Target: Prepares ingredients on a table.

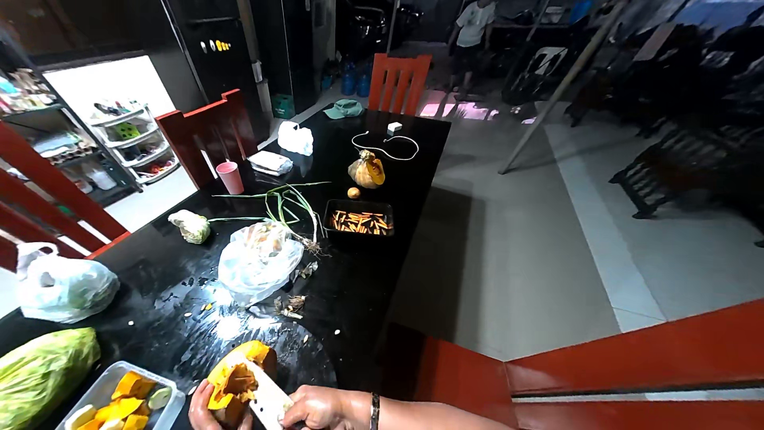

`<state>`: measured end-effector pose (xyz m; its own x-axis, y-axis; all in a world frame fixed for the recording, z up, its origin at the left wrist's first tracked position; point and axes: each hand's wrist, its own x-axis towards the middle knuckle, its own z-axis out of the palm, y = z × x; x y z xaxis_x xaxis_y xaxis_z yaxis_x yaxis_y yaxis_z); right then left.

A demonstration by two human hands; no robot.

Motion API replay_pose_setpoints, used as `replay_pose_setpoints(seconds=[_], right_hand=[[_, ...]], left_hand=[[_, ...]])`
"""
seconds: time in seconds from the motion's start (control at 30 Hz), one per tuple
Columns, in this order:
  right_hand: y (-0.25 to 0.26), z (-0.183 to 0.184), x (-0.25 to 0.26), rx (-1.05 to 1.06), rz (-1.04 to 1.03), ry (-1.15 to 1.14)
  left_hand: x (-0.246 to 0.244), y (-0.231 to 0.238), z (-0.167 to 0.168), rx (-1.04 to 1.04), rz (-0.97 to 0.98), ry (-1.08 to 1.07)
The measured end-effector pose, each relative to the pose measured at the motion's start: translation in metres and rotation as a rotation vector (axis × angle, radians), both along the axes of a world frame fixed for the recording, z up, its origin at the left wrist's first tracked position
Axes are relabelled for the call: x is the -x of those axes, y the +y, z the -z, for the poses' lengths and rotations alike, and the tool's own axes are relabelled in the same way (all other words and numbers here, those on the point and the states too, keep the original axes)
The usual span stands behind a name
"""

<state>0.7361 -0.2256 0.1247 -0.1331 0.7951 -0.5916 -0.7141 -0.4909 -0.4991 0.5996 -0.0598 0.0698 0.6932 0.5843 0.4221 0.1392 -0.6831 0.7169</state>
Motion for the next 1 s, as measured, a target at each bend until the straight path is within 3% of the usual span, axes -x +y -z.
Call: replay_pose_setpoints(seconds=[0.23, 0.33, 0.6, 0.9, 1.0], right_hand=[[0.005, -0.016, 0.006, -0.038, 0.103, 0.414], [0.011, -0.019, 0.004, -0.030, 0.077, 0.426], [0.004, -0.046, -0.018, 0.026, -0.158, -0.590], [-0.021, -0.048, -0.014, -0.279, -0.143, -1.294], [-0.016, -0.052, -0.012, -0.250, -0.235, -1.415]], left_hand=[[-0.003, -0.014, -0.003, 0.111, -0.071, -0.088], [-0.001, -0.017, -0.002, 0.164, -0.102, -0.098], [-0.001, -0.019, -0.009, 0.171, -0.165, -0.035], [-0.001, -0.024, -0.010, 0.200, -0.139, -0.024], [-0.001, -0.025, -0.010, 0.214, -0.133, -0.010]])
